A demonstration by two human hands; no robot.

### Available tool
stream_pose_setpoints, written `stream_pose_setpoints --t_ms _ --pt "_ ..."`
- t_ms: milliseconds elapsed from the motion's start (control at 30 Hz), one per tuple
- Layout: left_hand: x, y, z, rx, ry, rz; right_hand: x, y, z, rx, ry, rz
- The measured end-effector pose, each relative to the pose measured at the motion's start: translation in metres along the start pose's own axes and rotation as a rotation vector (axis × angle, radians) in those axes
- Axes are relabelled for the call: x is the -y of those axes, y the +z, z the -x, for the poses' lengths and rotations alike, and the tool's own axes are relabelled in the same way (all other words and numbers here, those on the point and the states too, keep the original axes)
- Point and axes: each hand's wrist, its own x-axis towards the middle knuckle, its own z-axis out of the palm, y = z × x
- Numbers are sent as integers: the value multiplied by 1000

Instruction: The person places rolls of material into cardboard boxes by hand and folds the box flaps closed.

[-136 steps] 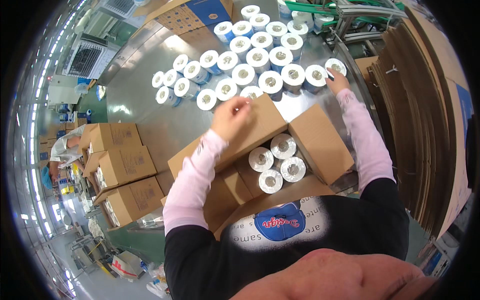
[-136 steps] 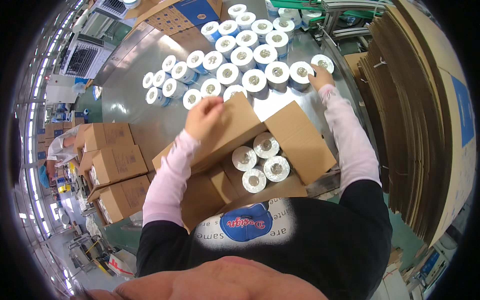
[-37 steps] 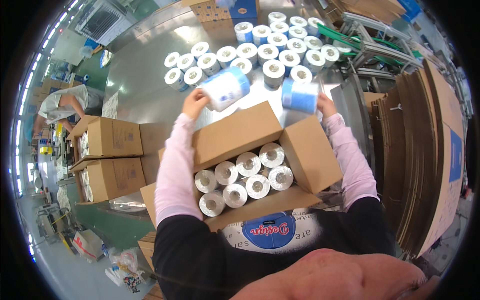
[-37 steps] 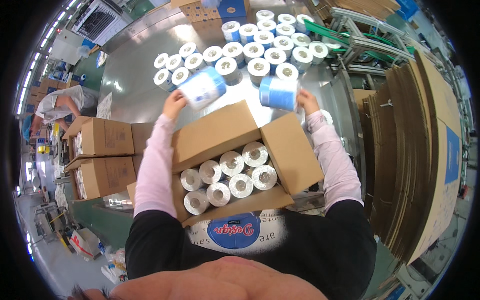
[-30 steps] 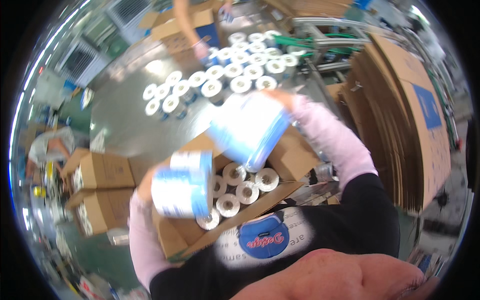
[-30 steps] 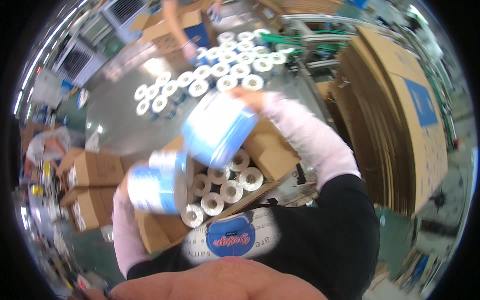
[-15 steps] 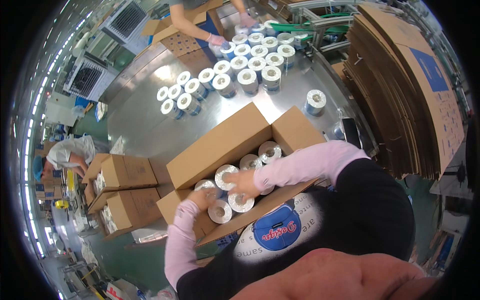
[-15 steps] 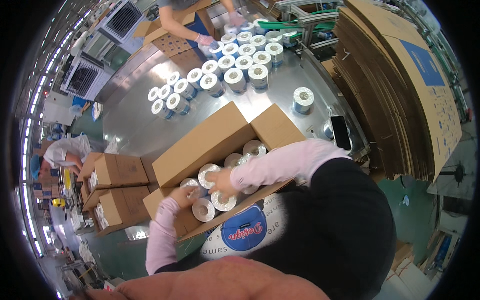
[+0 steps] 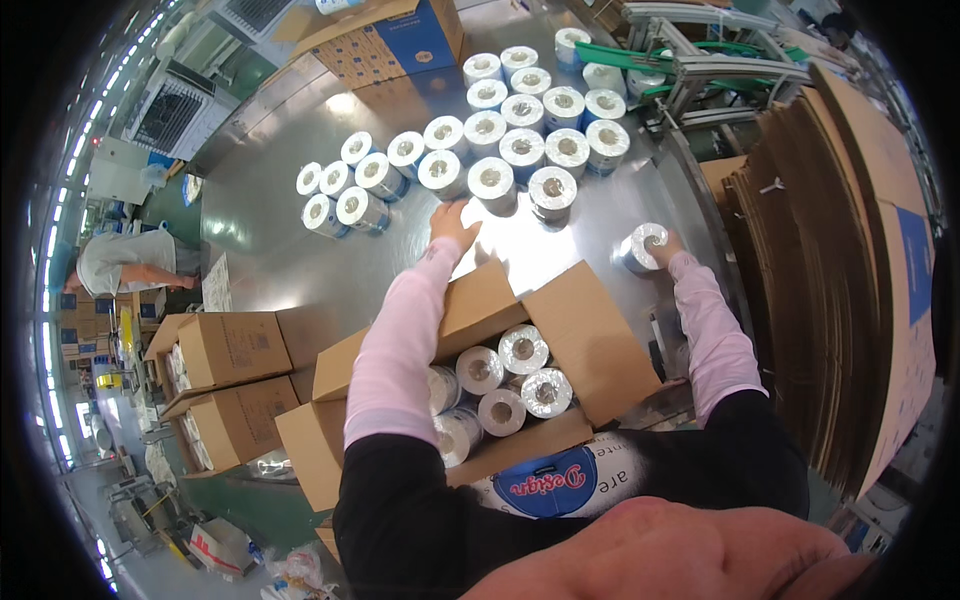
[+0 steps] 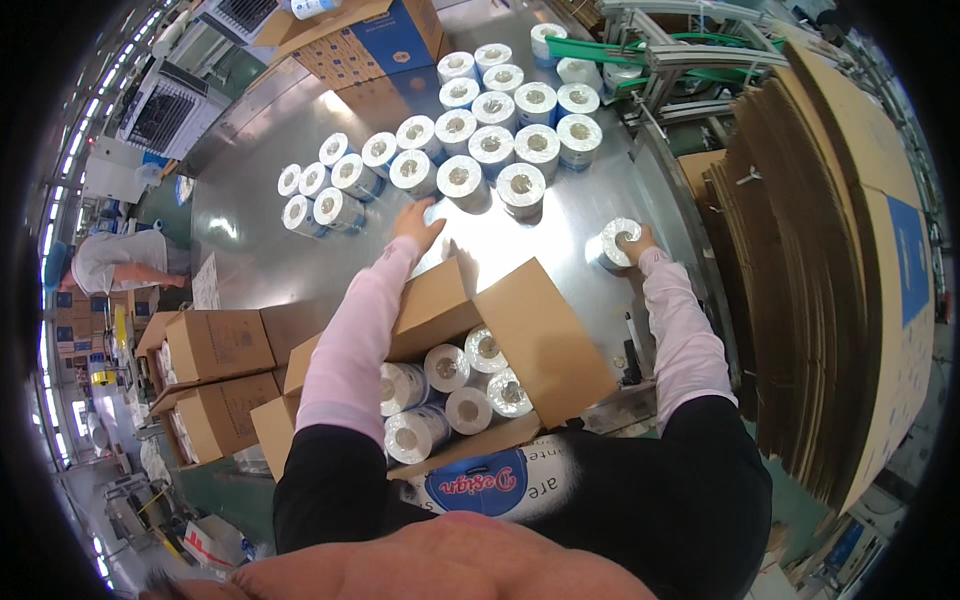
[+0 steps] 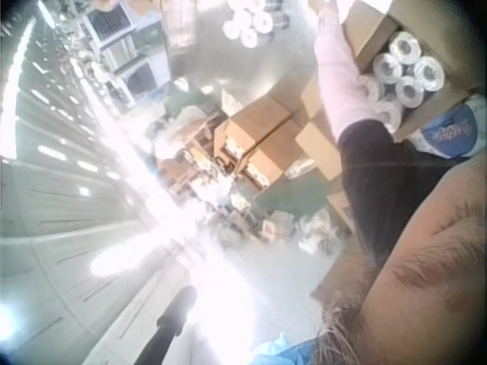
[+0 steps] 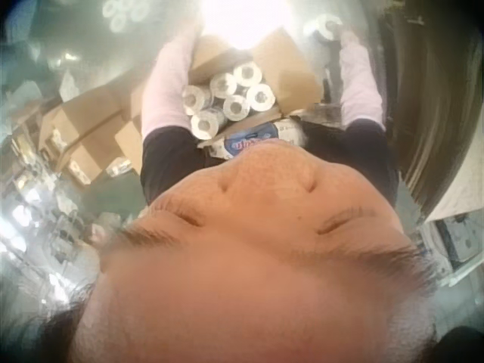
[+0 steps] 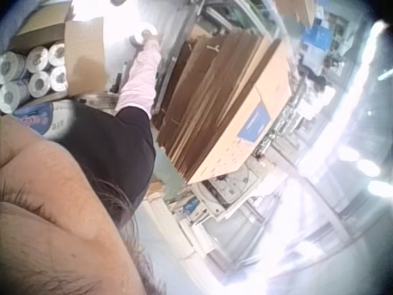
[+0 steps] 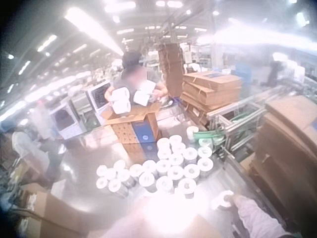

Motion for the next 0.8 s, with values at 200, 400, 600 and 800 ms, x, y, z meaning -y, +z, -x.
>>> stream_pose_setpoints --t_ms 200,400,600,800 --pt "-16 16 -80 -88 -320 -268 138 -19 43 498 -311 278" --pt "-44 4 -99 203 -421 -518 198 71 41 84 -1085 559" --pt "-31 -8 -73 312 -406 -516 227 126 48 -21 -785 530" --pt "34 -42 -30 7 -310 130 133 124 93 22 -897 447"
